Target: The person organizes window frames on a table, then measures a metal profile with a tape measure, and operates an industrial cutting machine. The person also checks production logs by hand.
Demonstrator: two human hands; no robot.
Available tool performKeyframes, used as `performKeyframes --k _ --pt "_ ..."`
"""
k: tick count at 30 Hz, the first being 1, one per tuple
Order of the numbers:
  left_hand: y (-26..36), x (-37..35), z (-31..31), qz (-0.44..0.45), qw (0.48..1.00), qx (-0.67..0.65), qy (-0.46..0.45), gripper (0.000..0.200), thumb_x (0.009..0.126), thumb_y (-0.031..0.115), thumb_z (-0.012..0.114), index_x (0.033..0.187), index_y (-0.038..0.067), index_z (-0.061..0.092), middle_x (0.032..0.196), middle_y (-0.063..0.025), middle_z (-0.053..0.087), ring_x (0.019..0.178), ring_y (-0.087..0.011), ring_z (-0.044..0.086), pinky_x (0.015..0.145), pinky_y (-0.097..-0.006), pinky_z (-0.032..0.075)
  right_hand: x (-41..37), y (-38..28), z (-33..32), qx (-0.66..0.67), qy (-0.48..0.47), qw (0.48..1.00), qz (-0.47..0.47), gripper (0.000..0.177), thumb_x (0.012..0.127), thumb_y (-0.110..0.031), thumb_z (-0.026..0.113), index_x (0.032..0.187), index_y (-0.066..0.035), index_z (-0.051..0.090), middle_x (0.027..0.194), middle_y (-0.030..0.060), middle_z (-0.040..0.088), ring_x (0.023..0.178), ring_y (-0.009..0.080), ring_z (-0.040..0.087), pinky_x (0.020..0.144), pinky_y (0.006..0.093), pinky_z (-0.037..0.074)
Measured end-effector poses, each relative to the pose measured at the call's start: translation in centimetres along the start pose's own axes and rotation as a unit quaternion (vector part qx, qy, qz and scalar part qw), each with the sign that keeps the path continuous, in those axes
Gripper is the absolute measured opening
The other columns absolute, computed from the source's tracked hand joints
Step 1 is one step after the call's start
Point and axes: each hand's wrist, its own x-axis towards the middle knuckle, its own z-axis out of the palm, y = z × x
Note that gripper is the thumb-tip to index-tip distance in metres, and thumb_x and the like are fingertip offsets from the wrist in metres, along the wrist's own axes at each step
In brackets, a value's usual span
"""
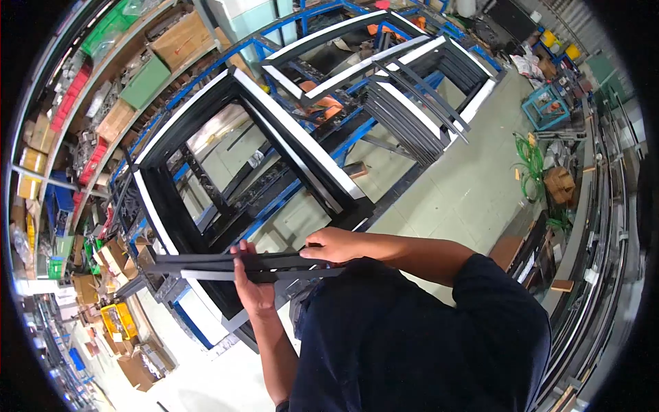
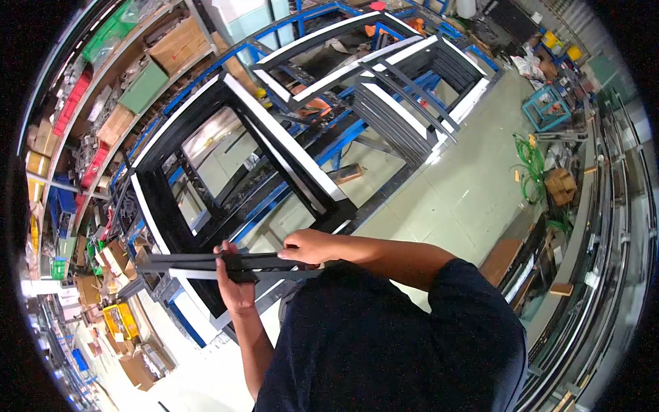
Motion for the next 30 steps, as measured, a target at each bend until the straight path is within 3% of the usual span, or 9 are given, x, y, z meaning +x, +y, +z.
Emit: performKeyframes --k 8,10,11,12,14,20,22,25,30 --pt "-1.3 1.8 -1.2 -0.049 0.993 0.051 0.092 0.045 0.101 0.014 0.053 0.145 0.005 0.05 0.142 -0.0185 0.061 0.133 -0.034 0.058 0.111 -0.0529 0.045 -0.4 2.2 0.1 0.039 0.065 0.997 -0.019 0.035 0.102 -0.033 0.066 0.098 0.002 0.071 0.084 0.015 0.072 0.077 0.0222 0.07 0.073 0.0386 0.053" --pt "-0.9 1.3 0.1 -0.04 0.99 0.049 0.128 0.045 0.101 0.014 0.053 0.145 0.007 0.049 0.141 -0.0178 0.061 0.13 -0.0324 0.059 0.109 -0.053 0.046 -0.5 1.7 -0.5 -0.033 0.118 0.992 -0.004 0.034 0.105 -0.031 0.063 0.098 0.002 0.069 0.084 0.0086 0.072 0.079 0.0143 0.069 0.072 0.0339 0.053" --pt "-1.0 1.3 0.8 -0.041 0.988 0.049 0.142 0.046 0.101 0.013 0.052 0.146 0.007 0.049 0.14 -0.0174 0.061 0.128 -0.0316 0.06 0.109 -0.0531 0.047 0.0 2.3 -0.3 0.11 0.147 0.982 0.034 0.035 0.105 -0.033 0.062 0.099 0.001 0.068 0.081 0.0078 0.069 0.072 0.014 0.066 0.069 0.0336 0.053" --pt "-1.3 1.7 -0.4 -0.051 0.99 0.024 0.129 0.044 0.104 0.016 0.053 0.147 0.012 0.048 0.135 -0.013 0.063 0.122 -0.0275 0.062 0.105 -0.052 0.048 0.9 3.9 -0.9 -0.018 0.252 0.967 -0.038 0.037 0.107 -0.036 0.059 0.099 -0.001 0.067 0.078 0.006 0.065 0.066 0.0135 0.062 0.065 0.0333 0.052" --pt "-1.4 1.8 -2.3 -0.036 0.996 -0.013 0.084 0.037 0.108 0.021 0.053 0.144 0.014 0.05 0.126 -0.0118 0.064 0.108 -0.0255 0.063 0.095 -0.0508 0.052 1.3 0.6 -5.1 0.079 0.233 0.966 0.082 0.039 0.109 -0.037 0.056 0.098 -0.001 0.065 0.076 0.0043 0.062 0.067 0.0153 0.061 0.064 0.0352 0.05" --pt "0.2 0.9 0.3 -0.038 0.997 0.039 0.061 0.045 0.107 0.029 0.061 0.15 0.021 0.049 0.123 -0.0052 0.067 0.111 -0.0216 0.063 0.102 -0.0475 0.049 8.4 5.6 -13.4 0.006 0.304 0.952 -0.017 0.034 0.11 -0.031 0.052 0.102 -0.001 0.065 0.084 0.0055 0.063 0.081 0.0143 0.055 0.076 0.0368 0.049" --pt "0.3 1.1 0.1 -0.04 0.997 0.037 0.055 0.041 0.107 0.028 0.062 0.146 0.02 0.052 0.122 -0.0051 0.067 0.11 -0.0216 0.063 0.102 -0.0466 0.049 10.8 8.1 -14.3 0.017 0.302 0.953 -0.012 0.031 0.11 -0.027 0.051 0.102 -0.002 0.066 0.09 0.0078 0.065 0.086 0.0155 0.055 0.082 0.0375 0.048" --pt "0.6 1.4 -0.1 -0.042 0.998 0.021 0.049 0.039 0.107 0.021 0.06 0.144 0.019 0.052 0.124 -0.0083 0.067 0.112 -0.0231 0.063 0.105 -0.0464 0.048 11.7 8.5 -12.8 0.074 0.301 0.951 -0.005 0.03 0.106 -0.028 0.056 0.111 -0.001 0.068 0.096 0.0203 0.071 0.097 0.0335 0.068 0.085 0.0452 0.052" --pt "0.8 1.0 0.4 -0.047 0.995 0.019 0.084 0.042 0.103 0.009 0.054 0.145 0.016 0.052 0.129 -0.0131 0.066 0.116 -0.0259 0.063 0.109 -0.0493 0.047 11.8 7.3 -11.9 -0.017 0.379 0.925 -0.01 0.041 0.095 -0.028 0.072 0.122 0.003 0.066 0.108 0.0218 0.073 0.101 0.037 0.071 0.091 0.0443 0.054"
